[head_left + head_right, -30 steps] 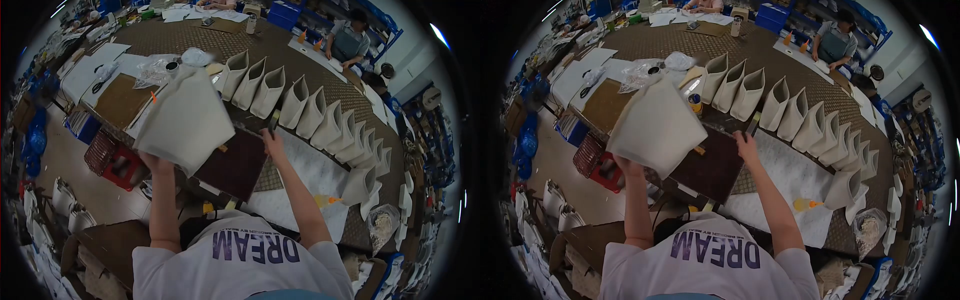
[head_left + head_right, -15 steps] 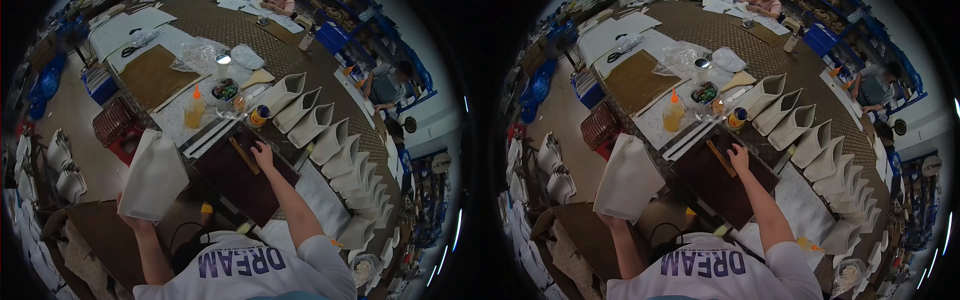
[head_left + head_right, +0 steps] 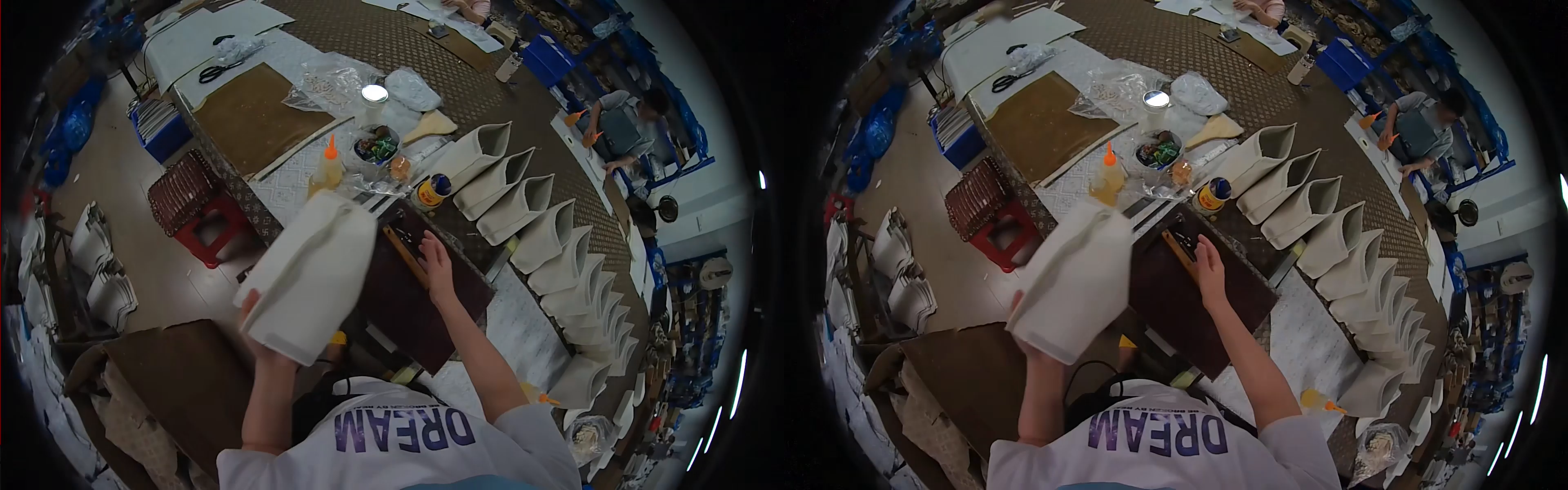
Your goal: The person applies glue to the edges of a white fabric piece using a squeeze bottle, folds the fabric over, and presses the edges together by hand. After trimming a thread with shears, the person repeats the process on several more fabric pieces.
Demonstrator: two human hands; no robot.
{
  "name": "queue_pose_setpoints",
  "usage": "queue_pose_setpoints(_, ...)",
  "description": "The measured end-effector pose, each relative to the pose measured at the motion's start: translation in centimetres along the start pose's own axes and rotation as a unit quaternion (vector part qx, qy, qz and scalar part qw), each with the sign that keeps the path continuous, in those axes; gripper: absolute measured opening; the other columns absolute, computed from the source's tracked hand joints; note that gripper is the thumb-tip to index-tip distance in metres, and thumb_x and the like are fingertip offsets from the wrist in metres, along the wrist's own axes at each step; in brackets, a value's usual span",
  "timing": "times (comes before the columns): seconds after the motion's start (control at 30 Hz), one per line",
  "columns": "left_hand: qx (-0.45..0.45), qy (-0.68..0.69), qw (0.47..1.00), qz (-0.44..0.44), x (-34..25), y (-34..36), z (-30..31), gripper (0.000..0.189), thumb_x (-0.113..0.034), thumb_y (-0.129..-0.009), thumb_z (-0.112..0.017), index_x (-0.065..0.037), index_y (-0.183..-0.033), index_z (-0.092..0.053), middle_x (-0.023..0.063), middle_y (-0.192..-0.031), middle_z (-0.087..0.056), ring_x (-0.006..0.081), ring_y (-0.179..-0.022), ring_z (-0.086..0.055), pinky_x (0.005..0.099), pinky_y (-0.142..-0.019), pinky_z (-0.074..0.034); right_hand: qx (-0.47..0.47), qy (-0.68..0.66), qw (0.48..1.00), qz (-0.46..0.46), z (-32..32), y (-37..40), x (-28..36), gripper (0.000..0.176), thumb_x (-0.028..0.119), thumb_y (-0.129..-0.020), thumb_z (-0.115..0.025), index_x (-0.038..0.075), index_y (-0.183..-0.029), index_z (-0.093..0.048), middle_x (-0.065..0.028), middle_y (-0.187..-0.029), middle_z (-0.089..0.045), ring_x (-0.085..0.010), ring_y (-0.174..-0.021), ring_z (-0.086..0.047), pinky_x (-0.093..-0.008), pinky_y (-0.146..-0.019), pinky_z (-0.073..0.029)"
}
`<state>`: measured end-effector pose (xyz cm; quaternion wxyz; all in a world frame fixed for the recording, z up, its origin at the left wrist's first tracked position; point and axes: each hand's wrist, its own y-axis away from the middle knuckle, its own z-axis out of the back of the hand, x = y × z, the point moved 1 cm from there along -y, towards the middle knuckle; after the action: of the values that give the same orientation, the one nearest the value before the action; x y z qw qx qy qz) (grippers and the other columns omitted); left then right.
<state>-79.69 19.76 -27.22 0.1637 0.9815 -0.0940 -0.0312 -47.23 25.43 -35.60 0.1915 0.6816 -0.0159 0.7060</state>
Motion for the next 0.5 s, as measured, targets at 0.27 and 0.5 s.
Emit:
queue_pose_setpoints(0.27,0.074,0.037,0.93,0.358,15.5,-2.4,-3.6,0.061,-0.043,-0.092,-0.045,0.0,-0.135,-0.038,0.0193,-0.132,-0.047,0.0334,-0.119,-0.048,0.0464,-0.101,-0.037,-0.137,0.226,0.881,0.392,5.5,10.7,12.9,0.055,0.002,-0.082,-0.053,0.007,-0.135,-0.041,-0.0123,-0.139,-0.04,-0.0269,-0.132,-0.033,-0.0398,-0.11,-0.02)
queue_pose_setpoints(0.5,0.068,-0.131,0.898,0.414,21.3,-0.5,-0.5,0.051,-0.02,-0.087,-0.046,0.004,-0.132,-0.039,0.0205,-0.129,-0.049,0.0338,-0.115,-0.052,0.0444,-0.098,-0.04,-0.104,0.341,0.878,0.32,14.9,13.4,10.7,0.022,0.009,-0.08,-0.063,0.009,-0.102,-0.065,-0.0081,-0.104,-0.06,-0.0288,-0.099,-0.054,-0.0353,-0.087,-0.042)
